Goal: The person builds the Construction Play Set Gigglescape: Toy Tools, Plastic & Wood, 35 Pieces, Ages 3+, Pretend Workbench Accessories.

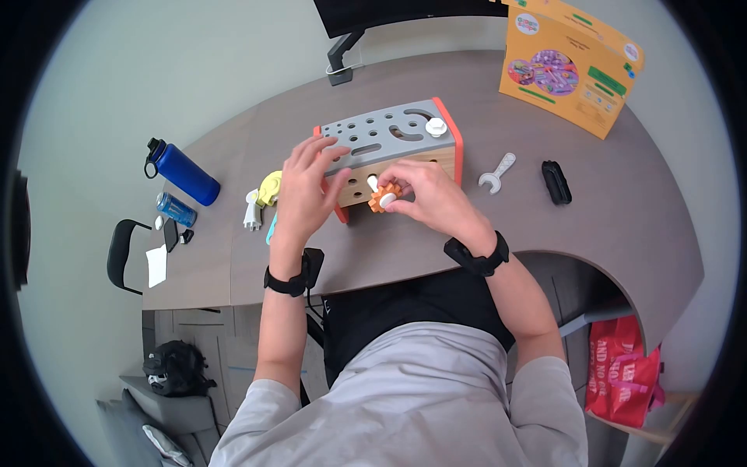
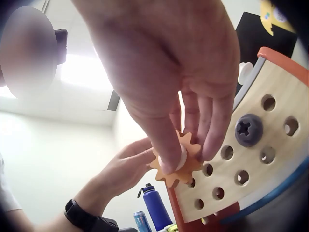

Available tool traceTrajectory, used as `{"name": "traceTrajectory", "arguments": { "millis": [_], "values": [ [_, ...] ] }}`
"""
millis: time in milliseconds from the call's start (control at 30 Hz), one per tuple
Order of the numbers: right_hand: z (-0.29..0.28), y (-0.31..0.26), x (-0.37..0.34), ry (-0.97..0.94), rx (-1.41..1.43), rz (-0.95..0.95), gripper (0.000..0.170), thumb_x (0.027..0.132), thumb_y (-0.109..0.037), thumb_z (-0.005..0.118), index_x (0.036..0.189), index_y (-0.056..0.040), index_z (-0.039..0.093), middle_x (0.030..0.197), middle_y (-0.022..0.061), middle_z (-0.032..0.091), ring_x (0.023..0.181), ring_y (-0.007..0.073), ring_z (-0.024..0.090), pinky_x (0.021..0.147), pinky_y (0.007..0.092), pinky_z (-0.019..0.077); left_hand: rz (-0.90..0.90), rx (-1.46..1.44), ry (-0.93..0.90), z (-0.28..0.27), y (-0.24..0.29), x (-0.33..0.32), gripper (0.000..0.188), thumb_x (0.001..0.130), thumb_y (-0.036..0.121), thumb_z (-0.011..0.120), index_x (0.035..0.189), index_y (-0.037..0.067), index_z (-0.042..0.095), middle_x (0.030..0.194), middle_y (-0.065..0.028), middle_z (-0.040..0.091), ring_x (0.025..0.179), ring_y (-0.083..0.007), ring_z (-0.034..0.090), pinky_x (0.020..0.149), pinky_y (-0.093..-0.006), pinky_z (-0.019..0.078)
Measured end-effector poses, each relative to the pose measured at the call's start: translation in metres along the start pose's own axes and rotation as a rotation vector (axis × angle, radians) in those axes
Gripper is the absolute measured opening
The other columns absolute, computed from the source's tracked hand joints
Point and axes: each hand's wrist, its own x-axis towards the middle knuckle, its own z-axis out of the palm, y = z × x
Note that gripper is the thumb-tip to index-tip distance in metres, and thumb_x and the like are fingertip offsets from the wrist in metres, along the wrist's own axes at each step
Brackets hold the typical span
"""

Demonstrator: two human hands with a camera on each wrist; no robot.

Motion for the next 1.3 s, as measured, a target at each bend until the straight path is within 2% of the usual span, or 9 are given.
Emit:
{"name": "traceTrajectory", "arguments": {
  "millis": [133,200,567,667,733,800,933,1033,1300],
  "values": [
    [0.013,0.015,0.003,0.047,0.002,0.011,0.029,0.086,0.000,0.084,0.112,0.0014,0.071,0.105,0.0129,0.077,0.096,0.0248,0.078,0.090,0.0349,0.0633,0.023,0.106,-0.063,0.021,-0.004,-0.008,0.042,0.101,0.032,0.073,0.136,0.011,0.070,0.151,-0.0140,0.062,0.148,-0.0386,0.049,0.118,-0.0479,0.0446],
    [0.016,0.015,0.003,0.056,0.006,0.014,0.028,0.086,-0.002,0.084,0.111,0.0013,0.072,0.104,0.0135,0.077,0.094,0.0258,0.078,0.087,0.0356,0.0630,-0.045,-0.019,-0.191,0.024,-0.006,-0.010,0.050,0.103,0.039,0.069,0.142,0.008,0.065,0.157,-0.0169,0.056,0.151,-0.0406,0.044,0.121,-0.0486,0.0426],
    [0.027,0.012,0.002,0.197,-0.168,-0.033,0.028,0.086,-0.013,0.087,0.108,-0.0029,0.074,0.099,0.0128,0.077,0.087,0.0316,0.076,0.077,0.0405,0.0589,-0.047,-0.056,-0.251,0.016,-0.003,-0.010,0.071,0.095,0.050,0.076,0.148,0.007,0.058,0.162,-0.0181,0.049,0.153,-0.0416,0.041,0.122,-0.0512,0.0423],
    [0.030,0.014,0.004,0.209,-0.213,-0.041,0.033,0.084,-0.015,0.088,0.112,-0.0051,0.074,0.101,0.0116,0.075,0.093,0.0313,0.073,0.082,0.0404,0.0581,-0.032,-0.039,-0.248,0.019,-0.002,-0.011,0.075,0.089,0.045,0.084,0.148,0.007,0.057,0.162,-0.0181,0.049,0.153,-0.0422,0.041,0.121,-0.0517,0.0438],
    [0.029,0.018,0.006,0.336,-0.455,-0.183,0.042,0.080,-0.018,0.090,0.117,-0.0064,0.074,0.114,0.0094,0.072,0.106,0.0297,0.068,0.090,0.0408,0.0567,-0.031,-0.028,-0.239,0.023,-0.003,-0.012,0.077,0.086,0.042,0.087,0.148,0.007,0.057,0.161,-0.0180,0.049,0.152,-0.0423,0.041,0.120,-0.0518,0.0447],
    [0.028,0.020,0.006,0.351,-0.463,-0.149,0.046,0.079,-0.019,0.091,0.120,-0.0066,0.074,0.119,0.0090,0.070,0.112,0.0292,0.064,0.094,0.0416,0.0561,-0.041,-0.031,-0.216,0.026,-0.002,-0.011,0.077,0.082,0.035,0.091,0.146,0.006,0.057,0.158,-0.0180,0.050,0.150,-0.0421,0.042,0.119,-0.0511,0.0460],
    [0.029,0.021,0.007,0.376,-0.442,-0.158,0.059,0.077,-0.023,0.093,0.129,-0.0054,0.072,0.135,0.0095,0.066,0.121,0.0297,0.059,0.102,0.0442,0.0543,-0.039,-0.027,-0.210,0.024,-0.002,-0.011,0.074,0.083,0.034,0.090,0.144,0.005,0.058,0.157,-0.0185,0.051,0.149,-0.0429,0.043,0.118,-0.0512,0.0464],
    [0.029,0.020,0.007,0.373,-0.584,-0.181,0.064,0.078,-0.025,0.092,0.135,-0.0034,0.070,0.140,0.0111,0.066,0.127,0.0319,0.058,0.108,0.0445,0.0518,-0.040,-0.036,-0.197,0.025,-0.001,-0.012,0.072,0.084,0.032,0.089,0.143,0.005,0.059,0.157,-0.0188,0.051,0.148,-0.0432,0.044,0.118,-0.0512,0.0467],
    [0.031,0.027,0.008,0.357,-0.587,-0.177,0.069,0.079,-0.025,0.091,0.139,-0.0020,0.067,0.146,0.0108,0.067,0.141,0.0301,0.057,0.110,0.0454,0.0489,-0.068,-0.079,-0.174,0.029,0.001,-0.011,0.066,0.088,0.032,0.085,0.141,0.003,0.059,0.157,-0.0193,0.052,0.150,-0.0441,0.042,0.117,-0.0523,0.0462]
  ]
}}
